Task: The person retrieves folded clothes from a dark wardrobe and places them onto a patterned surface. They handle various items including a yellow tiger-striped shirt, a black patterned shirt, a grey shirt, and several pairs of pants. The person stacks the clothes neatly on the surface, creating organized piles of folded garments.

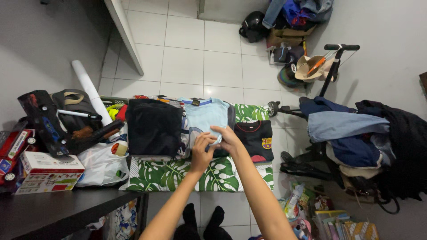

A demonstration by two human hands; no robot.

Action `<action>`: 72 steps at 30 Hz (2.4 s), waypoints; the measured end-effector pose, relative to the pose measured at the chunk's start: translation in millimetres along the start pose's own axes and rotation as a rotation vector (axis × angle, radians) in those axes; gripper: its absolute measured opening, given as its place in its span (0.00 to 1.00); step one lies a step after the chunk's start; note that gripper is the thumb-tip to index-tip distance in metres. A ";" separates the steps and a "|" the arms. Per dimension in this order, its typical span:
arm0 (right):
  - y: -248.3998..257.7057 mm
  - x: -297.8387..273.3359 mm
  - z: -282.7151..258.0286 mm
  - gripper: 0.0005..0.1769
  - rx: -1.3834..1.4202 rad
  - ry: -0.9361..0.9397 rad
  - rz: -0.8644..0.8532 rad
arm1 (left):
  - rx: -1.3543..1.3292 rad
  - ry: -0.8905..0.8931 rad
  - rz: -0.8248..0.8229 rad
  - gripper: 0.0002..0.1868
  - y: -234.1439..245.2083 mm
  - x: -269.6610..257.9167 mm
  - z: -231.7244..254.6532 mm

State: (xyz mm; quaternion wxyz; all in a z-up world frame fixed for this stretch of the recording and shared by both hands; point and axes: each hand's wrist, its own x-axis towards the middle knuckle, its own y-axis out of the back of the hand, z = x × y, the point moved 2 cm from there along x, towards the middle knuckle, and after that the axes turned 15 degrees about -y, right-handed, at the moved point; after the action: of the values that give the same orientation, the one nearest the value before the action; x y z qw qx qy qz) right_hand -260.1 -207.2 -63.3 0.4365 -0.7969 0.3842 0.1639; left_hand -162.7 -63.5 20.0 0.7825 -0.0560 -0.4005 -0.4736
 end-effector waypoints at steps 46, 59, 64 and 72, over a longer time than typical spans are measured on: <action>294.6 -124.5 6.0 0.38 0.040 0.027 0.237 | -0.795 0.814 -0.242 0.46 -233.5 -130.0 -109.7; 393.9 -42.3 -8.3 0.48 -0.207 0.190 0.468 | -0.558 0.844 -0.151 0.41 -344.2 -161.9 -197.2; 416.7 -21.8 3.3 0.44 -0.375 0.272 0.524 | -0.515 0.793 -0.142 0.43 -360.6 -176.0 -233.5; 426.6 -18.6 19.3 0.47 -0.464 0.276 0.640 | -0.256 0.559 -0.199 0.50 -362.0 -184.5 -233.5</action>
State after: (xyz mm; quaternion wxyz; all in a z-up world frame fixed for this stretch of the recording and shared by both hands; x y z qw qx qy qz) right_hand -593.0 -320.7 -306.2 0.1170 -0.7290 0.6202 0.2650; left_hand -355.8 -241.4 -368.1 0.7987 0.0175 -0.1105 -0.5912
